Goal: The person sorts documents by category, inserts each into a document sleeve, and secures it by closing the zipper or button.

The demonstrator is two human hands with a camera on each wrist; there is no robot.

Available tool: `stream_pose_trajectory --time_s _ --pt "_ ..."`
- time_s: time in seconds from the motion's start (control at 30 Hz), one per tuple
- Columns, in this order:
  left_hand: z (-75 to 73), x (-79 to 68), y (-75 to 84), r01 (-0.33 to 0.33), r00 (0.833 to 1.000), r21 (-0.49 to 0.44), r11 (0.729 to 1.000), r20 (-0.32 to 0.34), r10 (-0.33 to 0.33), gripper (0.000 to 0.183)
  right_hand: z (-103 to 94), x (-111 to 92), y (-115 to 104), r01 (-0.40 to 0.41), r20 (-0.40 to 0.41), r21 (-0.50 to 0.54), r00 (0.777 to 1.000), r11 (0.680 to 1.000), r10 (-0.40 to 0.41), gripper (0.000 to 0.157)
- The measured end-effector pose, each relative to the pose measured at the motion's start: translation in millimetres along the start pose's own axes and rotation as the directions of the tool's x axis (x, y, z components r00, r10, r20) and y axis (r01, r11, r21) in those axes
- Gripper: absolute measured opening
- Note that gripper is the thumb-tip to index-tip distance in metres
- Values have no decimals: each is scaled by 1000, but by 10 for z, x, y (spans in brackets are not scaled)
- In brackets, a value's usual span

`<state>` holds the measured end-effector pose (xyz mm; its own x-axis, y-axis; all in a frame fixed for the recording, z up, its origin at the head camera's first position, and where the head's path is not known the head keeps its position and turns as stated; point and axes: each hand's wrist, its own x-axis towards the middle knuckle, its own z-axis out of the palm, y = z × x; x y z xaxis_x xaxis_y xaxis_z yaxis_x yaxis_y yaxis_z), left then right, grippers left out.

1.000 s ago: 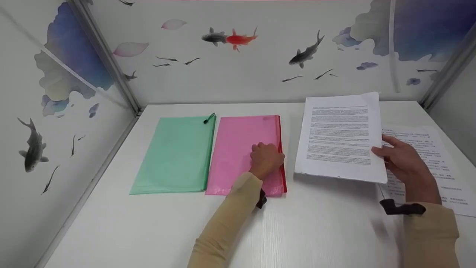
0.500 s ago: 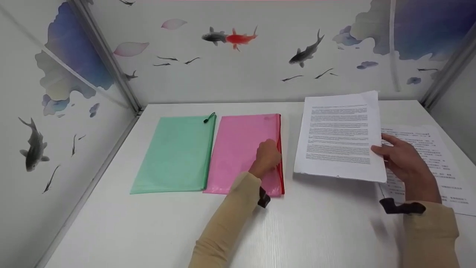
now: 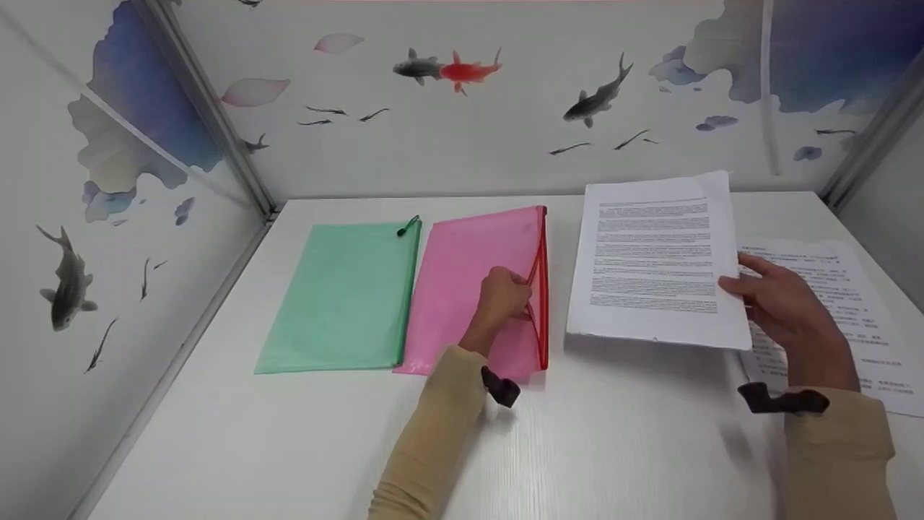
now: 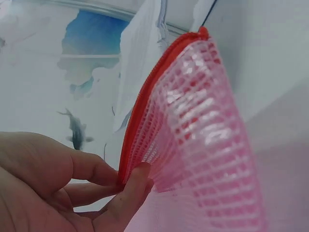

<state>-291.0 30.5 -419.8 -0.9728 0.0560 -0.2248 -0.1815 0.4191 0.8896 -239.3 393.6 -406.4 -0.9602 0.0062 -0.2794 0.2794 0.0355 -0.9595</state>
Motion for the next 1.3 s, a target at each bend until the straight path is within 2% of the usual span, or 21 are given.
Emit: stream_pose_trajectory --time_s 0.23,0.5,0.63,0.9,1.3 --pt "-91 -66 79 -9 999 -51 999 -36 7 28 61 -27 -82 45 28 22 999 999 -45 89" --pt "-195 -162 151 -120 992 -60 991 -52 117 26 160 -112 -187 77 72 35 994 996 -80 87" --pt "-238 -201 182 -147 988 -72 987 -54 143 26 219 -139 -237 88 109 14 990 996 -89 86" --pt "-297 -248 237 -135 989 -72 988 -64 130 27 307 -162 -291 82 147 60 985 995 -90 84" --pt "-330 -311 285 -109 991 -59 992 -79 104 29 415 -161 -306 98 203 62 973 993 -109 81"
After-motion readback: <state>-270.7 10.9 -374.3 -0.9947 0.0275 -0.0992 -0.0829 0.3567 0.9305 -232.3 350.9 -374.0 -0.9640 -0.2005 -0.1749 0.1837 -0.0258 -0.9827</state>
